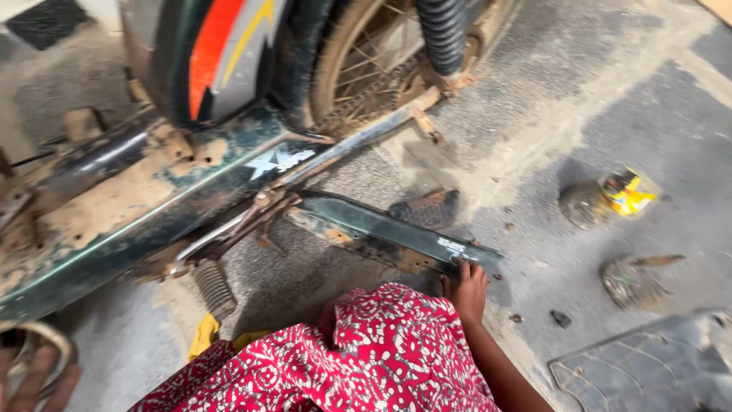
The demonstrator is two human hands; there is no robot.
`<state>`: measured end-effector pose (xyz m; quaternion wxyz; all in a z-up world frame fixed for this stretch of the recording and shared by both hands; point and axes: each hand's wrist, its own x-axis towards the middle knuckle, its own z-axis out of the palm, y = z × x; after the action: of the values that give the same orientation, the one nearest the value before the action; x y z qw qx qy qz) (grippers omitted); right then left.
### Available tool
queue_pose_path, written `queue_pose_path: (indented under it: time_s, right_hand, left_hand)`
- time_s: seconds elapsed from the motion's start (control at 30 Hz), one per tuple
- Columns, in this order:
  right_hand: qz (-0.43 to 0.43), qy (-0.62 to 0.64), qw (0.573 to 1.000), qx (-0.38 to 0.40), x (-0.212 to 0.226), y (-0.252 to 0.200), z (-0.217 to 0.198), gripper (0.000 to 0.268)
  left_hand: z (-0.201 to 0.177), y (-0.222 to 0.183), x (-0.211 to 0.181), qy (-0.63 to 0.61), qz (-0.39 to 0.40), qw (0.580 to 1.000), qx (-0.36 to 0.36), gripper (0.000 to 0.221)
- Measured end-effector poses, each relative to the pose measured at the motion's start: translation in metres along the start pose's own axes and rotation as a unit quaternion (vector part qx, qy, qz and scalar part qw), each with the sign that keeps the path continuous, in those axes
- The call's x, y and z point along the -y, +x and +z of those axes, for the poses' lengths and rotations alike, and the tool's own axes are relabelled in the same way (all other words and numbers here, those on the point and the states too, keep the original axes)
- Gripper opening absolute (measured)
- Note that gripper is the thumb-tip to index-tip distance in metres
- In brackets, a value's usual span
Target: The person sits on the floor beside a green TVS motorcycle and removes body panels by hand. They detach a green side cover, lift off a metal floorboard panel, and work a black rubber footrest mat free from the floorboard, setting removed parts on the ground.
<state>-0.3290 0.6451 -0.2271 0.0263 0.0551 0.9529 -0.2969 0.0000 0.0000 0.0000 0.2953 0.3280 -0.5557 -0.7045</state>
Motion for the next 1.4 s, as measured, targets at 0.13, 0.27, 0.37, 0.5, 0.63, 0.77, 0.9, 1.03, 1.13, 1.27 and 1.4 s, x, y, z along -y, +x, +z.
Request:
queue_pose_path:
  time_s: [0.13, 0.27, 0.37, 0.5, 0.63, 0.77, 0.9, 1.03, 1.13, 1.27, 1.4]
  right_hand:
    - [-0.081, -0.038, 0.996, 0.029, 0.015, 0.016, 0.009, 0.066]
    - [-0.184, -0.086, 0.979, 0.000, 0.014, 0.035, 0.028, 0.071]
    - [-0.208, -0.140, 0.968, 0.034, 0.031, 0.048, 0.026, 0.074]
    - [-0.229, -0.207, 0.947, 0.091, 0.039, 0.058, 0.034, 0.083]
    - [-0.281, -0.310, 0.904, 0.092, 0.036, 0.063, 0.052, 0.084]
    - [-0.234, -0.322, 0.904, 0.157, 0.069, 0.064, 0.027, 0.095]
    - [-0.179, -0.349, 0.883, 0.257, 0.090, 0.062, 0.009, 0.118]
    - [-0.185, -0.374, 0.868, 0.269, 0.090, 0.064, 0.013, 0.123]
    - [-0.188, -0.375, 0.868, 0.265, 0.085, 0.064, 0.018, 0.121]
    - [-0.215, -0.374, 0.869, 0.242, 0.082, 0.066, 0.023, 0.114]
    - [-0.237, -0.402, 0.858, 0.215, 0.070, 0.070, 0.032, 0.104]
  left_hand:
    - [0.130, -0.091, -0.048, 0.101, 0.015, 0.994, -0.024, 0.063]
    - [0.171, -0.104, -0.054, 0.100, 0.042, 0.993, -0.051, 0.079]
    - [0.176, -0.101, -0.050, 0.097, 0.061, 0.991, -0.068, 0.084]
    - [0.181, -0.092, -0.042, 0.109, 0.040, 0.989, -0.086, 0.088]
    - [0.196, -0.095, -0.037, 0.126, 0.041, 0.988, -0.085, 0.088]
    - [0.206, -0.099, -0.041, 0.135, 0.014, 0.987, -0.088, 0.088]
    - [0.202, -0.100, -0.041, 0.149, 0.036, 0.985, -0.082, 0.088]
    - [0.186, -0.096, -0.035, 0.163, 0.043, 0.983, -0.070, 0.086]
    - [0.183, -0.099, -0.030, 0.168, 0.058, 0.982, -0.068, 0.083]
    - [0.172, -0.095, -0.022, 0.181, 0.059, 0.980, -0.064, 0.081]
    - [0.132, -0.066, -0.007, 0.180, 0.067, 0.979, -0.069, 0.082]
